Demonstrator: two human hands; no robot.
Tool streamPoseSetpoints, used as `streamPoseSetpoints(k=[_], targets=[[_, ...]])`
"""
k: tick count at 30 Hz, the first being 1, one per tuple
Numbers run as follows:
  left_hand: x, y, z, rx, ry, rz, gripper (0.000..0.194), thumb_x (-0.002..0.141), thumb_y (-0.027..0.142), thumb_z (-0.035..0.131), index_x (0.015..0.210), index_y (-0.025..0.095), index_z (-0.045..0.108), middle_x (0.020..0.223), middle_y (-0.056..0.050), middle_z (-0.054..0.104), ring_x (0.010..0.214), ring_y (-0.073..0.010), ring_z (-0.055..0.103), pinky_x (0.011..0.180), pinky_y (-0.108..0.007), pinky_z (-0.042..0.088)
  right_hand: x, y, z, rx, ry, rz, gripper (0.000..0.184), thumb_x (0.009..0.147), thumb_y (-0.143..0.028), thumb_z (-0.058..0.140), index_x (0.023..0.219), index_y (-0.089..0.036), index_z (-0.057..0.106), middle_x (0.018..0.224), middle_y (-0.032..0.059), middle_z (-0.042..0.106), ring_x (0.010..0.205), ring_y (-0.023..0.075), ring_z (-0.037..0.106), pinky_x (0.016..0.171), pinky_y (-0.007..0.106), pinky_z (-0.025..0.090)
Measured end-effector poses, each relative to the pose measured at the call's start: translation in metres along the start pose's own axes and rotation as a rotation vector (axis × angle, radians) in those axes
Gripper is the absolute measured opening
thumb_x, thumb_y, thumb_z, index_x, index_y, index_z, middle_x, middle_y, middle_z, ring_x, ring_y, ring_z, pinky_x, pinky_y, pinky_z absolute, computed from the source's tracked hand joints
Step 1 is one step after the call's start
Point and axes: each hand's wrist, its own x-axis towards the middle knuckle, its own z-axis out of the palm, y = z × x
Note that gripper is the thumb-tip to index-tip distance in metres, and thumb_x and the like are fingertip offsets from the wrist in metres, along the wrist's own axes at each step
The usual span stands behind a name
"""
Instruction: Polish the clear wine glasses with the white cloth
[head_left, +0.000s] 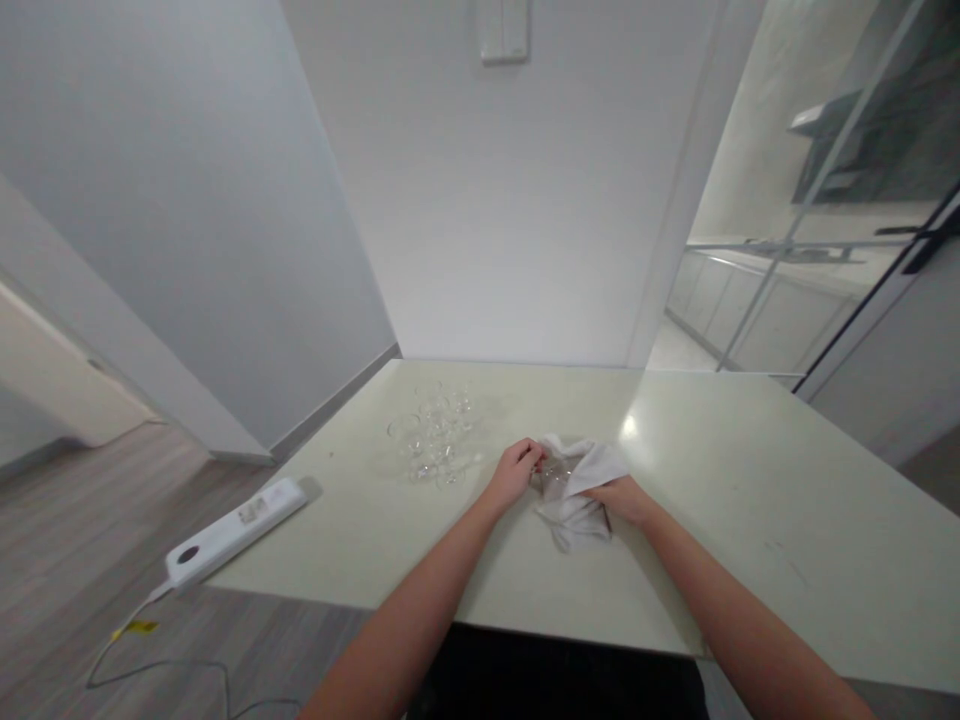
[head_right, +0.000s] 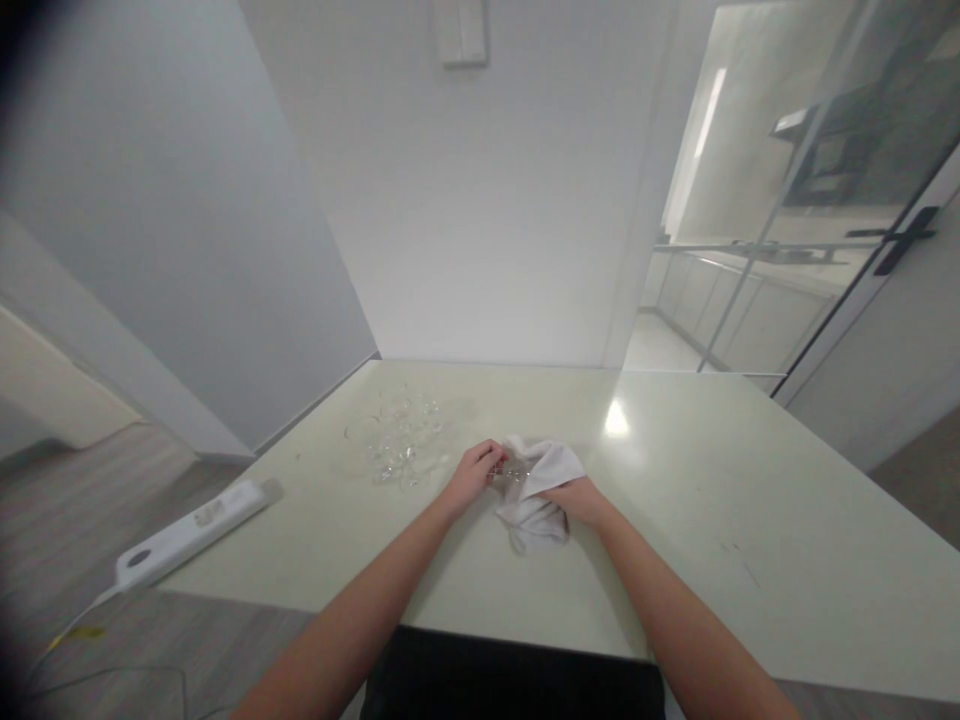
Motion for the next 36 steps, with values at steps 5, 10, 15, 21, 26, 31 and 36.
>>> streamPoseSetpoints(k=[5,10,15,21,26,31,36], targets=[[-0.004,0.004,0.002,0.06,0.014,0.066,0.03,0.087,0.046,0.055,0.084,0.016,0.059,0.072,0.0,0.056,0.065,-0.0126,0.05,0.062,-0.024,0.04,0.003,0.001,-0.002,0.002,-0.011,-0.02,0.045,0.059,-0.038,0.086,0.098,-0.021,0.075,0.11,0.0078,0.075,0.109,0.0306,0.065,0.105,0.048,0.044],[-0.02,0.014,0.001,0.318,-0.037,0.451,0.025,0.084,0.04,0.06,0.097,0.018,0.059,0.094,-0.006,0.061,0.079,-0.016,0.055,0.074,-0.028,0.045,0.012,0.015,-0.004,0.079,0.256,0.096,0.038,0.071,-0.048,0.073,0.098,-0.021,0.073,0.11,0.0066,0.075,0.107,0.0286,0.066,0.096,0.041,0.05],[-0.023,0.015,0.0,0.442,-0.086,0.425,0.015,0.09,0.032,0.051,0.091,0.02,0.06,0.084,-0.004,0.061,0.072,-0.0146,0.055,0.07,-0.027,0.044,0.015,0.02,-0.005,0.079,0.282,0.159,0.037,0.076,-0.049,0.068,0.098,-0.02,0.073,0.104,0.0056,0.076,0.099,0.0254,0.068,0.09,0.036,0.052],[-0.011,0.007,0.002,0.19,-0.003,0.209,0.016,0.087,0.035,0.055,0.087,0.019,0.057,0.08,0.0,0.06,0.069,-0.0124,0.053,0.066,-0.024,0.042,0.008,0.011,-0.005,0.113,0.171,0.107,0.035,0.065,-0.037,0.078,0.094,-0.019,0.073,0.103,0.0067,0.076,0.095,0.0263,0.069,0.088,0.039,0.053],[0.001,-0.006,0.004,-0.039,-0.009,-0.033,0.02,0.081,0.036,0.059,0.077,0.018,0.053,0.068,0.001,0.056,0.066,-0.0128,0.054,0.066,-0.025,0.043,0.004,0.005,-0.006,-0.011,0.047,0.011,0.041,0.057,-0.033,0.085,0.094,-0.02,0.074,0.104,0.0075,0.076,0.1,0.0287,0.067,0.097,0.045,0.049],[-0.01,0.002,-0.001,0.121,-0.019,0.187,0.021,0.083,0.037,0.061,0.091,0.018,0.056,0.085,-0.003,0.061,0.068,-0.0123,0.053,0.066,-0.025,0.042,0.006,0.006,-0.003,0.061,0.096,0.055,0.04,0.06,-0.035,0.082,0.096,-0.02,0.073,0.101,0.0068,0.076,0.095,0.027,0.068,0.087,0.04,0.053],[-0.024,0.015,-0.001,0.4,-0.113,0.635,0.012,0.087,0.029,0.055,0.09,0.018,0.059,0.088,-0.006,0.061,0.078,-0.0154,0.055,0.07,-0.027,0.043,0.005,0.009,0.001,0.14,0.203,0.223,0.031,0.069,-0.038,0.072,0.093,-0.018,0.071,0.089,0.0049,0.076,0.078,0.0216,0.068,0.068,0.031,0.054]])
